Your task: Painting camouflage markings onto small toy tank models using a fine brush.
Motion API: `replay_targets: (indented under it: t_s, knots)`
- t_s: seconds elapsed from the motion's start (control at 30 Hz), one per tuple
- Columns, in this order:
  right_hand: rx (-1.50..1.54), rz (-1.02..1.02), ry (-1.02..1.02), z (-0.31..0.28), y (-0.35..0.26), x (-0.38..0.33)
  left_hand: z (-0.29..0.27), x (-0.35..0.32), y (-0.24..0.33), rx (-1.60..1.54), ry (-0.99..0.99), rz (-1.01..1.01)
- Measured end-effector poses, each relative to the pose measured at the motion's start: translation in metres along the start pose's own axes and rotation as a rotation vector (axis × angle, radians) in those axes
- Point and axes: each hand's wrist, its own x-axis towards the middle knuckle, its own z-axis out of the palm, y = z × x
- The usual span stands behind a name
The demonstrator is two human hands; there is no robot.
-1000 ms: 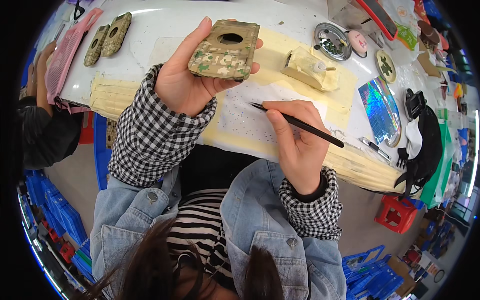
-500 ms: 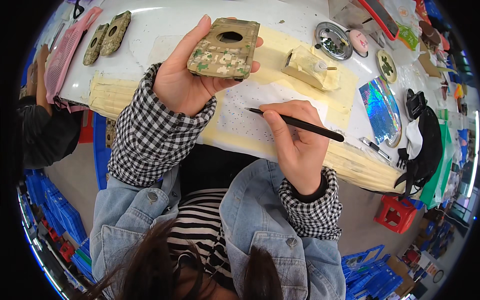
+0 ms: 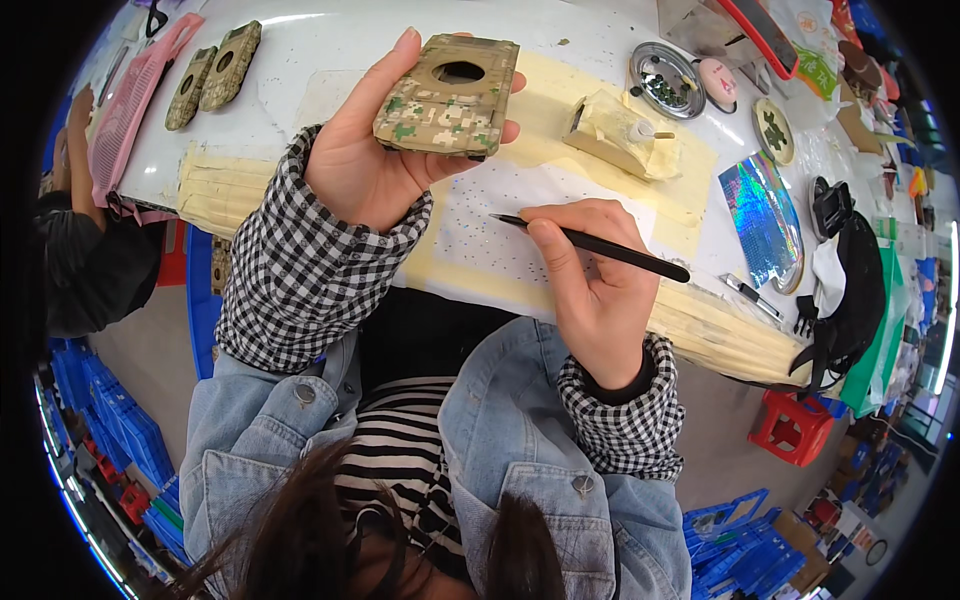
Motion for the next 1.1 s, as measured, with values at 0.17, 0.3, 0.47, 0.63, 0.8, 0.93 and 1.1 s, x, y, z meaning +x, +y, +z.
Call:
replay_targets:
  t_s: [0.17, 0.3, 0.47, 0.63, 0.8, 0.93, 1.1]
  knots:
    - [-0.012, -0.006, -0.007, -0.0005, 0.0001, 0.0004, -0.0006, 0.0005, 0.0002, -0.014, -0.021, -0.006]
    - [-0.002, 0.004, -0.006, 0.0001, -0.0002, 0.0002, -0.0001, -0.0002, 0.0001, -0.006, -0.011, -0.002]
    - [0.013, 0.009, -0.008, -0.0001, -0.0011, 0.0000, -0.0001, 0.0000, 0.0001, -0.012, -0.013, -0.007]
    - [0.019, 0.001, -0.005, -0.0004, -0.0009, 0.0000, -0.0013, 0.0005, -0.0004, -0.010, -0.022, -0.003]
    - [0.006, 0.006, -0.007, -0.0002, -0.0006, -0.0004, -0.0003, -0.0004, 0.0001, -0.013, -0.010, -0.010]
    - [0.003, 0.006, -0.009, -0.0004, -0.0010, -0.0002, -0.0007, 0.0000, -0.0005, -0.012, -0.011, -0.012]
    - [-0.017, -0.018, -0.016, -0.0007, -0.0011, 0.0000, 0.0000, -0.0002, 0.0003, -0.008, -0.010, -0.012]
